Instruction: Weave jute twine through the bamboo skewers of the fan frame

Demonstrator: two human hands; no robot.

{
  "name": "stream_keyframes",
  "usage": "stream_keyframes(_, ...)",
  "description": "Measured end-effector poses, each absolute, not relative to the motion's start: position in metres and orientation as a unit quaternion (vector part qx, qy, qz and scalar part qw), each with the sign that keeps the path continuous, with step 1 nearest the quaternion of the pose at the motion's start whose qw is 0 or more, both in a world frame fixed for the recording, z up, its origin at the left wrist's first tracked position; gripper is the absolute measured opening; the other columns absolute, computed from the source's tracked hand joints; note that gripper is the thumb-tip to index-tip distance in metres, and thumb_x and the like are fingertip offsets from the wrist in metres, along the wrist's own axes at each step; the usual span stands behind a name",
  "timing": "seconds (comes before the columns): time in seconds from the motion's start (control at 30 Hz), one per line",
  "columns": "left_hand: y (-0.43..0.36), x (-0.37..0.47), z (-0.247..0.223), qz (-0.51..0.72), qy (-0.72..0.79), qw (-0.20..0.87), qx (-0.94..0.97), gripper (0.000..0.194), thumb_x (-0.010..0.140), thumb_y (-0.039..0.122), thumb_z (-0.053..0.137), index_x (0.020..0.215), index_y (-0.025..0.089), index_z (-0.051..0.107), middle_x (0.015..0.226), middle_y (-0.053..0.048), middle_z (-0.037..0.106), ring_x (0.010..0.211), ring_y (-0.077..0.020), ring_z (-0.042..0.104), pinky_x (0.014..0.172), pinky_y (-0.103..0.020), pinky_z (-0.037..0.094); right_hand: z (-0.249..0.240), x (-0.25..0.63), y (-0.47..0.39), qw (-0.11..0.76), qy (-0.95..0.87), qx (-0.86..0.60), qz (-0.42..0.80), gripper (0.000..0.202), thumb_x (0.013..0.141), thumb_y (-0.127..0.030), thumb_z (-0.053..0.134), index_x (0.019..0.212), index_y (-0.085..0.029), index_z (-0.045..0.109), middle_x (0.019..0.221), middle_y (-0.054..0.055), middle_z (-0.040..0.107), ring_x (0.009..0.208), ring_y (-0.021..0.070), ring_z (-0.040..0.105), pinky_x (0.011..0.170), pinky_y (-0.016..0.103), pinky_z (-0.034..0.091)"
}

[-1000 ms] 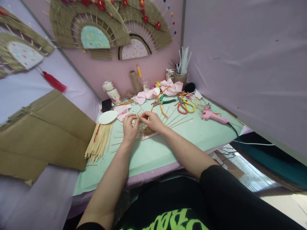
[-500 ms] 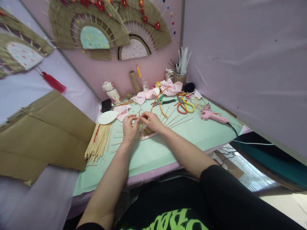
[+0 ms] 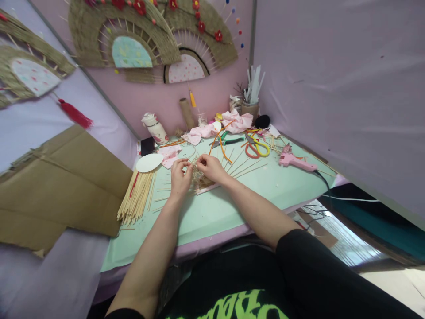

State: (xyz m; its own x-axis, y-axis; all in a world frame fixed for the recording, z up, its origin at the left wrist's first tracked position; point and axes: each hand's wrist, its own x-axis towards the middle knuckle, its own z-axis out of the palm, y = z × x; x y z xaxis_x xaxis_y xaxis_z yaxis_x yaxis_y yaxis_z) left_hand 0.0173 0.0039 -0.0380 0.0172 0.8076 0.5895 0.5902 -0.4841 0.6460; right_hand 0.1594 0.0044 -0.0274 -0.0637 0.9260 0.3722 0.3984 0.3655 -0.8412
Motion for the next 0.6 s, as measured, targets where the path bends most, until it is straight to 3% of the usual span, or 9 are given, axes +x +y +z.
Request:
stream_keyframes(0.4, 0.0029, 0.0164, -0.0340, 0.495, 0.487, 0.152, 0.703, 0.007, 0.077, 0.024, 0.058, 0.080, 0.020, 0.063, 0.095, -0.006, 0.061, 0.099, -0.0196, 0.053, 0.089, -0.037, 0.039, -0.0248, 0.1588, 0.0020, 0.476, -0.700, -0.449, 0.284, 0.011, 0.074, -0.025, 0.050, 0.072, -0.016, 0.056, 0.069, 0.000, 0.058, 0.066, 0.0116, 0.051, 0.065, 0.024, 0.038)
stream_keyframes(0.6, 0.0056, 0.0165, -0.0384, 0.500, 0.478, 0.165, 0.703, 0.005, 0.079, 0.020, 0.052, 0.079, 0.019, 0.057, 0.098, -0.007, 0.060, 0.101, -0.0197, 0.052, 0.091, -0.038, 0.038, -0.0268, 0.1592, 0.0032, 0.484, -0.687, -0.466, 0.277, 0.009, 0.073, -0.024, 0.049, 0.071, -0.017, 0.055, 0.067, -0.001, 0.056, 0.064, 0.0116, 0.050, 0.064, 0.024, 0.038)
